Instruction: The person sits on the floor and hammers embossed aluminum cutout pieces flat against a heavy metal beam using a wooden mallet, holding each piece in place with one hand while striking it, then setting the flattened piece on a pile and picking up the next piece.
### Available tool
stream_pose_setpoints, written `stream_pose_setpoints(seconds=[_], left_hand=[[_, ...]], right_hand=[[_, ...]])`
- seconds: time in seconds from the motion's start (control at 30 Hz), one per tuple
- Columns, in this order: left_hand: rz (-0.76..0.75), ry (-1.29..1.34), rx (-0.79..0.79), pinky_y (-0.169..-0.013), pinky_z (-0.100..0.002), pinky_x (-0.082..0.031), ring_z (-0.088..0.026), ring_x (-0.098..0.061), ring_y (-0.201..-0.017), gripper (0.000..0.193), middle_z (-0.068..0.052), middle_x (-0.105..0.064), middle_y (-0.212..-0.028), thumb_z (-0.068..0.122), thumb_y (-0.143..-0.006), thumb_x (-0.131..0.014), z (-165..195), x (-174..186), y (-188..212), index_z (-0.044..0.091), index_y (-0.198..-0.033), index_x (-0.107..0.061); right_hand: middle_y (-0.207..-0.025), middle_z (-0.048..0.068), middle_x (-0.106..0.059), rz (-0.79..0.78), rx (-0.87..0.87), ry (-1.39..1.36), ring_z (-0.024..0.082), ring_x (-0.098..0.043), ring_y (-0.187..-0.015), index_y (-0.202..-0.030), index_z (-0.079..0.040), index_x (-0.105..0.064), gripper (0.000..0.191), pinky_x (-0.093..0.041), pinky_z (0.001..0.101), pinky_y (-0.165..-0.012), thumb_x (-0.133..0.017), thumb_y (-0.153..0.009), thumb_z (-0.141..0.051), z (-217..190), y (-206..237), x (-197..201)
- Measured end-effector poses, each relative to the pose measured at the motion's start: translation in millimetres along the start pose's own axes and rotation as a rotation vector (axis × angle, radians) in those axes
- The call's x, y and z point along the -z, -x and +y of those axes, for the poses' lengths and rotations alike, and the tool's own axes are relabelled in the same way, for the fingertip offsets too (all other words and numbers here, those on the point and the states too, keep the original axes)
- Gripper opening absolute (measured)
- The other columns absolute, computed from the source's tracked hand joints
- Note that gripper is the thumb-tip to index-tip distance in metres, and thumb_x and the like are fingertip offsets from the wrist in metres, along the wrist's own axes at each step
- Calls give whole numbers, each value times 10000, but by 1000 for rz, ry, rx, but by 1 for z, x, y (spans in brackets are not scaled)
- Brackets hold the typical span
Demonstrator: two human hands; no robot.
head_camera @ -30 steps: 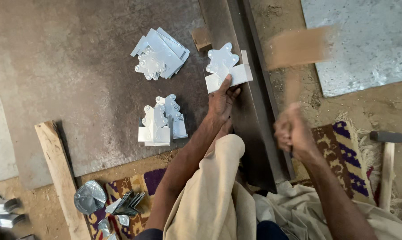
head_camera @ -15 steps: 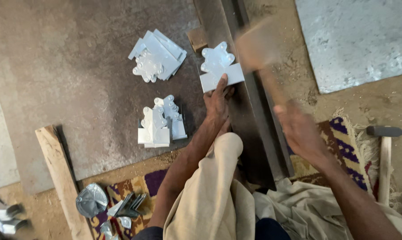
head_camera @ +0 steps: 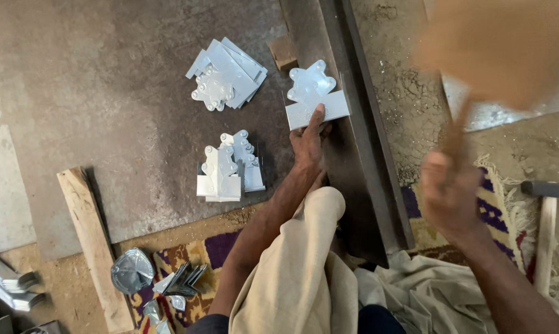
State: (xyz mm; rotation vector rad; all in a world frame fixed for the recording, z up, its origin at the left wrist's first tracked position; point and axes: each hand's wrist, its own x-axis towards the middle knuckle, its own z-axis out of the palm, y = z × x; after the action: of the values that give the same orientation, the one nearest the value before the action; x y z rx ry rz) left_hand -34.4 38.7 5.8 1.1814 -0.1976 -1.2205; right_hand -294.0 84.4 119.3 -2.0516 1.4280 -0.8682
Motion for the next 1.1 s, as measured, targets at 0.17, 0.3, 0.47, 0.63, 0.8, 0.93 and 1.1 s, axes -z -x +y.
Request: stream_pose_setpoints(seconds=[0.17,0.3,0.47,0.63,0.8,0.93,1.1], left_hand=[[77,-51,7,-889,-407,-548,-214,-648,-1029,579,-98,-671,-1154,365,-835,-804,9,-9,0,20,-1251,-597],[75,-87,43,-875,-406,-564,-236,-652,-1009,596,-139,-672,-1151,364,-855,-809,3,-3,1,-40,-1245,-610],[-6,5,-20,-848,-393,-546,-221,-636,-984,557,-131,-665,-1121,356,-878,-814,-6,6,-8,-54,-1215,-645],[2,22,6,-847,-399,-540,-210,-616,-993,540,-118,-640,-1138,350,-886,-812,-8,8,-6,-10,-1241,-622],[-5,31,32,-833,-369,-542,-169,-652,-999,490,-53,-682,-1118,350,-852,-805,-11,11,-7,65,-1215,-641],[-46,63,-16,-833,-407,-537,-193,-619,-960,444,-66,-666,-1066,320,-907,-817,-14,14,-12,35,-1197,-640],[-263,175,160,-975,-426,-500,-234,-581,-1119,543,-106,-595,-1207,377,-946,-779,0,31,3,56,-1327,-562]], right_hand=[[-580,-34,-360,-258,-671,-267,98,-341,-444,-966,-196,-402,359,-298,309,-380,-414,-1093,-532,-21,-14,6],[-539,-34,-349,-20,-908,-803,109,-310,-395,-813,-162,-415,512,-270,292,-366,-318,-1049,-606,-42,-11,0],[-544,-68,-301,-323,-955,-870,74,-257,-398,-808,-144,-405,547,-225,279,-341,-306,-1057,-621,-9,-4,-38],[-518,-81,-295,-329,-1018,-1026,64,-243,-374,-812,-184,-356,515,-218,257,-317,-284,-1058,-631,15,5,-48],[-524,-82,-268,-392,-1057,-982,63,-211,-371,-809,-166,-344,546,-201,264,-316,-302,-1064,-646,1,0,-44],[-501,-55,-273,-465,-1084,-861,85,-211,-352,-809,-154,-395,534,-197,277,-311,-330,-1017,-641,-10,0,-43],[-503,-46,-283,-474,-1094,-809,89,-210,-352,-798,-141,-403,545,-196,286,-312,-372,-1010,-642,-17,2,-41]])
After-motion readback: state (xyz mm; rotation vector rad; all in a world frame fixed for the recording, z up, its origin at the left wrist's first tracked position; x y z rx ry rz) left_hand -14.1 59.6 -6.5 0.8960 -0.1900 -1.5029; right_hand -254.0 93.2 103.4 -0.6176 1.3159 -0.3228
